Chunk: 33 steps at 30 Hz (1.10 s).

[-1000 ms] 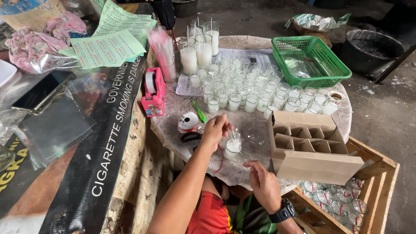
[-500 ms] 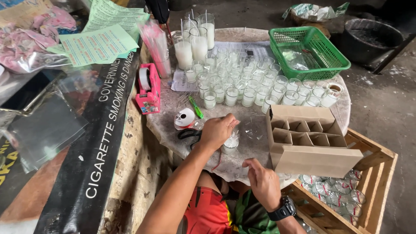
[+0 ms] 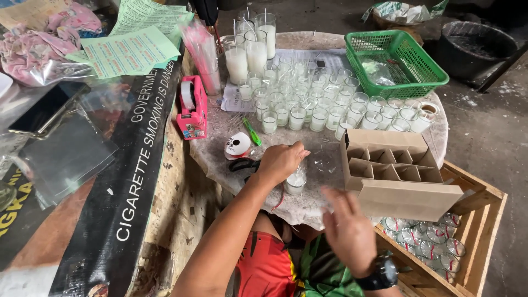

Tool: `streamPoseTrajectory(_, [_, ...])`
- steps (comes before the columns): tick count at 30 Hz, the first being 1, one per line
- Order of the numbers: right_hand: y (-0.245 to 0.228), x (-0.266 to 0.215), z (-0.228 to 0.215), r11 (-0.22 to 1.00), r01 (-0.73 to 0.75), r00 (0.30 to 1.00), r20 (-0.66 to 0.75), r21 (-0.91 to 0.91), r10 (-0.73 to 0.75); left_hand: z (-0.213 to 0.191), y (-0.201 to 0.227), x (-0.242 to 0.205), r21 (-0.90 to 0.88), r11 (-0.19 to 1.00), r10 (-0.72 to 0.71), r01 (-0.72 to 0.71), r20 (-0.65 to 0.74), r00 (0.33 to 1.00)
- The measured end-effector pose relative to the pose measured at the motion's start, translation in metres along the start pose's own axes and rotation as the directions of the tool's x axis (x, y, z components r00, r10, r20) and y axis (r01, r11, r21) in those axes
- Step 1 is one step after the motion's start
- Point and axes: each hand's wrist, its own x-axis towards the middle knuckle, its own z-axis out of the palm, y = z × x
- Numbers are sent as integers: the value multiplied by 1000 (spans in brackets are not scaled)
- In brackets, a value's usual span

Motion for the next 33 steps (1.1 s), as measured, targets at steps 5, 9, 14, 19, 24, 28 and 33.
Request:
streamPoseTrajectory(5, [13, 48, 1, 958, 271, 961, -90, 94, -263, -15, 10, -2, -59, 995, -78, 86, 128, 989])
streamPoseTrajectory(9, [15, 66, 21, 794, 607, 789, 146, -36, -597, -18, 8, 5, -76, 974, -175, 211, 333, 926])
streamPoseTrajectory(14, [32, 76, 31, 721, 675, 732, 256, -154, -631, -14, 3, 5, -64, 967, -208, 247, 362, 909])
streamPoseTrajectory(19, [43, 69, 47, 733, 662, 749, 151, -155, -645, -5, 1, 1, -44, 966, -227, 255, 323, 919])
streamPoseTrajectory(24, [43, 54, 61, 880, 471, 882, -1, -59, -472, 13, -18, -6, -669, 627, -385, 400, 180, 905])
streamPoseTrajectory(28, [43, 41, 69, 934, 356, 933, -52, -28, -357, -2, -28, -13, -958, 67, -768, 279, 129, 627])
streamPoseTrajectory(33, [37, 38, 72, 952, 305, 937, -185, 27, -295, 4, -23, -52, -835, 335, -683, 436, 103, 723])
